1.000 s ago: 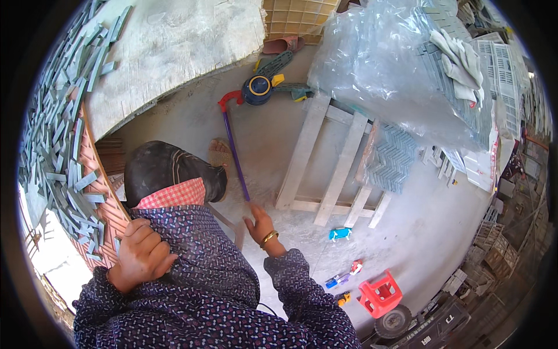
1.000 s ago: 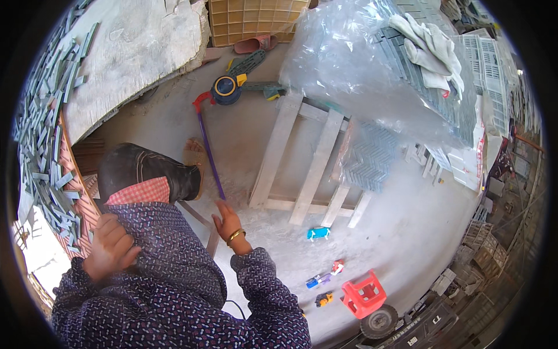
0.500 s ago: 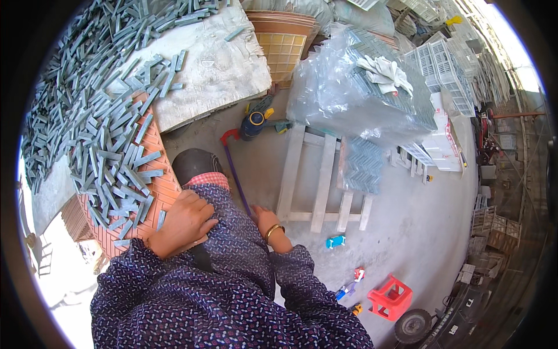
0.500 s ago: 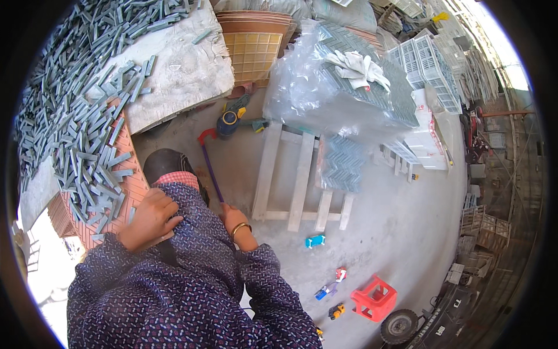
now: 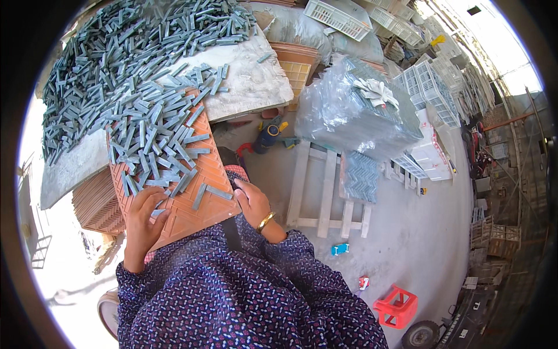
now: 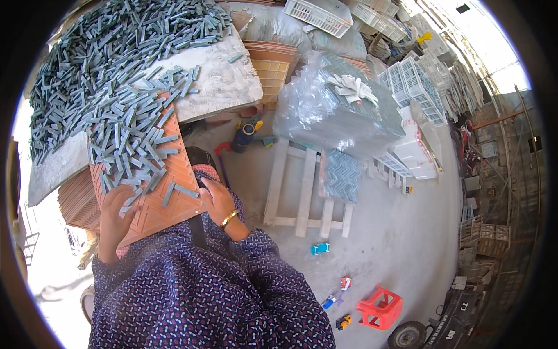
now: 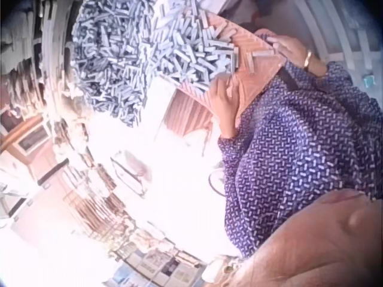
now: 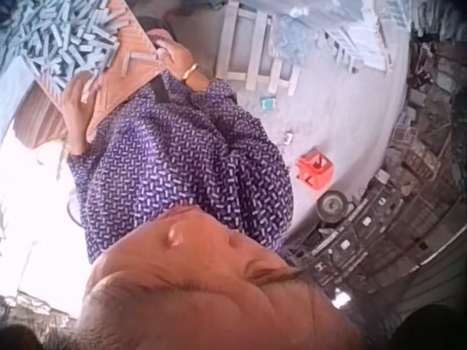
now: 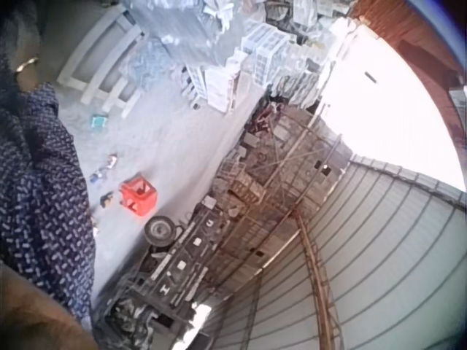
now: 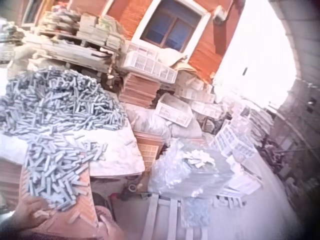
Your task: The person arranges small rectangular tiles on a larger orange tile in a herringbone pattern. The person picks up tiles from a pile and places them one by one onto the orange tile, forming a decorative pattern.
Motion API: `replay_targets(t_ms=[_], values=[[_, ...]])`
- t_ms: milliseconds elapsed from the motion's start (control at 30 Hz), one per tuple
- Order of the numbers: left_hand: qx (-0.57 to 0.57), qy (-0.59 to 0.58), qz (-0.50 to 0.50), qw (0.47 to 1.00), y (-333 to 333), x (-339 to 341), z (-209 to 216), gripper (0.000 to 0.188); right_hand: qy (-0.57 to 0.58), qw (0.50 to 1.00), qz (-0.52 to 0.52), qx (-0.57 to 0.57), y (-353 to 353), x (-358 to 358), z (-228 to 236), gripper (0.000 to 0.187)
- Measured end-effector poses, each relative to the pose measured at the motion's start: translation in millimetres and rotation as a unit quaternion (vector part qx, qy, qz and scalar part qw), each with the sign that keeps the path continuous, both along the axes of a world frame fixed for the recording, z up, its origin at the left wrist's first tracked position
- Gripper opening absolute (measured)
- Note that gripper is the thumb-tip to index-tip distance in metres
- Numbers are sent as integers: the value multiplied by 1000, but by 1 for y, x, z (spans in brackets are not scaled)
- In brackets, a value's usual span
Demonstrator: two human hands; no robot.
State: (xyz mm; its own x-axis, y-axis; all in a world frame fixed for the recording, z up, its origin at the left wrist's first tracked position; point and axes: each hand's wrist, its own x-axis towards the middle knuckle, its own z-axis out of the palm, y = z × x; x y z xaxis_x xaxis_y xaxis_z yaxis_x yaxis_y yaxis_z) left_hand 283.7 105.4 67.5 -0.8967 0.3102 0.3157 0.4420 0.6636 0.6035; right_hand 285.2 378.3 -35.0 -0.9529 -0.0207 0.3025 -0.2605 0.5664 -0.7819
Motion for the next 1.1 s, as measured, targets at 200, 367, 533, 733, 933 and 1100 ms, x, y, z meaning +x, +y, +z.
replay_targets(t_ms=[200, 367, 533, 733, 933, 1100], values=[[53, 11, 161, 985, -64, 37, -34, 15, 22, 998, 38, 54, -14, 2, 1, 29], [80, 32, 206, 975, -74, 42, -55, 15, 26, 995, 34, 92, -14, 4, 0, 31], [112, 30, 238, 964, -80, 37, -73, 19, 15, 991, 36, 126, -17, 8, 1, 39], [120, 8, 272, 955, -81, 22, -90, 37, 4, 987, 61, 148, -13, 4, -6, 60], [35, -35, 260, 964, -73, 11, -98, 50, -19, 984, 92, 152, -13, -2, -7, 70], [45, -62, 284, 956, -66, 9, -93, 50, -37, 984, 101, 142, -12, -6, -8, 73]])
